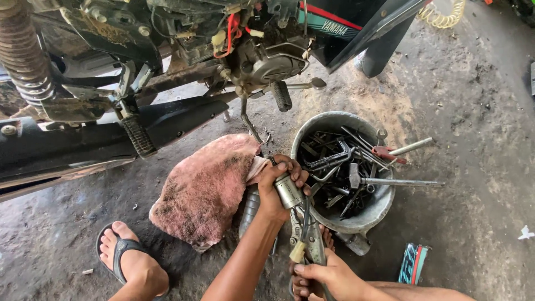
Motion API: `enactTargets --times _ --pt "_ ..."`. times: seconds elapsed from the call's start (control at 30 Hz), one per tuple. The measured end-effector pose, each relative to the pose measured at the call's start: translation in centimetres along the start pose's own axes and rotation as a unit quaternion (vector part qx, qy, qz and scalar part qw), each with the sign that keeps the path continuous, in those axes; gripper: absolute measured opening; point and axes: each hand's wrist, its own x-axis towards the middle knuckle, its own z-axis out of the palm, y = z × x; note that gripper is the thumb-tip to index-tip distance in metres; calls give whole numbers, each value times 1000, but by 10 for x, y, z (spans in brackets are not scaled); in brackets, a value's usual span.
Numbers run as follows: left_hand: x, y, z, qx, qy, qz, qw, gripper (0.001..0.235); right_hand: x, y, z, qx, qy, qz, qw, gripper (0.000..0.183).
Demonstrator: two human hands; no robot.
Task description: The person cleans a cylindrical motorcycle part with a cloth, then uses pliers to grip and manipulate it. They also use a screwdriver to work on the part while it rests on a cloth on the floor.
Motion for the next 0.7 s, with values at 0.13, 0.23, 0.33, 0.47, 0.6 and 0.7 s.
enactTargets --times 0.13,0.23,0.33,0.47,0.6,0.7 --pt "0 -1 1 25 5 13 1000 16 3 5 -8 52 -9 8 999 16" --pt "-1 -1 2 41 21 11 999 15 3 6 -8 14 17 2 1000 18" --pt "-2 -1 2 40 30 -1 999 15 1 4 -5 10 24 7 1000 19" --pt "-3 -1 4 50 44 -2 998 15 2 6 -10 7 32 19 999 18" --pt "-5 0 8 56 68 -2 996 13 2 8 -14 -25 33 8 999 18" --pt "-4 -1 8 67 70 1 995 12 1 5 -11 -33 34 3 999 19"
